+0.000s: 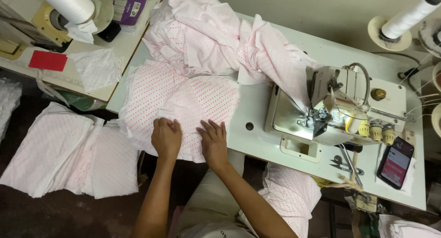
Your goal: Sewing small pieces of pink and white dotted fabric using an industrial overlock machine.
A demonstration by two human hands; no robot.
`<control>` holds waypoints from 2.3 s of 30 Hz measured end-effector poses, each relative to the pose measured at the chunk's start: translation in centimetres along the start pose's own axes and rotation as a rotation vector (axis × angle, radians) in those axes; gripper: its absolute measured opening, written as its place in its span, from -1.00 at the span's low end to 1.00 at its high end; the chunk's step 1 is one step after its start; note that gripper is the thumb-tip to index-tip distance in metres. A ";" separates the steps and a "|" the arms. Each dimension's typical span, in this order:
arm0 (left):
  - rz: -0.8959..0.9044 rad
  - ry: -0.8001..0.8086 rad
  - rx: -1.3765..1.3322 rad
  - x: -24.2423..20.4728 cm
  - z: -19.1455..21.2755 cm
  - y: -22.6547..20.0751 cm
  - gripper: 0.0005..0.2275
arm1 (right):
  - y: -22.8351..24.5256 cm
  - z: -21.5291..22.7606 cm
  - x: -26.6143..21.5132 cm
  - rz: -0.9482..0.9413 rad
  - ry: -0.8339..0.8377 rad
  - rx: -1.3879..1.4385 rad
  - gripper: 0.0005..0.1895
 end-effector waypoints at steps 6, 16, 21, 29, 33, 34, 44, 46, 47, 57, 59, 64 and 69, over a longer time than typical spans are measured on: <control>-0.081 -0.101 -0.537 -0.9 -0.1 2.1 -0.93 | -0.1 -0.2 -0.1 -0.040 -0.004 0.025 -0.57; -0.894 0.057 -0.922 -1.0 7.8 -15.5 -0.91 | 0.8 5.5 -1.2 -0.347 -0.169 1.195 -0.91; -1.250 0.326 -0.534 -3.0 0.2 -24.8 -0.87 | 1.7 15.1 -6.1 -0.534 -0.260 1.396 -0.82; -1.505 0.319 -0.252 -12.0 -12.5 -24.7 -0.82 | -5.6 13.6 -21.5 -1.029 -0.388 1.454 -0.82; -1.204 0.174 -0.072 -11.6 -12.6 -23.8 -0.69 | -7.3 13.5 -24.6 -0.914 -0.381 1.327 -0.90; -1.204 0.188 -0.066 -11.5 -12.6 -24.3 -0.69 | -6.9 14.2 -24.1 -0.925 -0.385 1.334 -0.90; -1.171 0.370 -0.220 -11.7 -12.5 -25.8 -0.30 | -15.0 7.9 -28.9 -1.048 -0.279 0.904 -0.76; -1.222 0.387 -0.266 -12.9 -12.2 -23.0 -0.33 | -15.6 8.0 -31.0 -1.079 -0.151 0.820 -0.69; -1.269 0.374 -0.177 -13.9 -11.9 -21.2 -0.49 | -15.8 8.5 -31.9 -1.053 -0.156 0.681 -0.78; -1.319 1.472 0.109 -20.0 -15.1 -4.0 -0.70 | -11.5 17.8 -36.3 -1.245 -0.127 0.471 -0.90; -1.391 1.447 0.108 -20.0 -16.1 -2.8 -0.79 | -10.0 18.6 -35.7 -1.232 -0.106 0.492 -0.89; -1.538 1.369 0.100 -19.9 -16.8 -3.6 -0.88 | -7.7 19.1 -35.0 -1.217 -0.055 0.511 -0.86; -1.520 1.520 0.165 -20.3 -15.3 -7.2 -0.87 | -5.5 19.1 -34.7 -1.151 -0.087 0.605 -0.77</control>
Point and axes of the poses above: each hand's wrist, its own x-axis towards the middle knuckle, its own z-axis out of the back of the hand, y = z × x, the point moved 1 cm from there along x, towards the middle knuckle, and after that the axes turned 14 degrees about y, right-handed, at the moved point
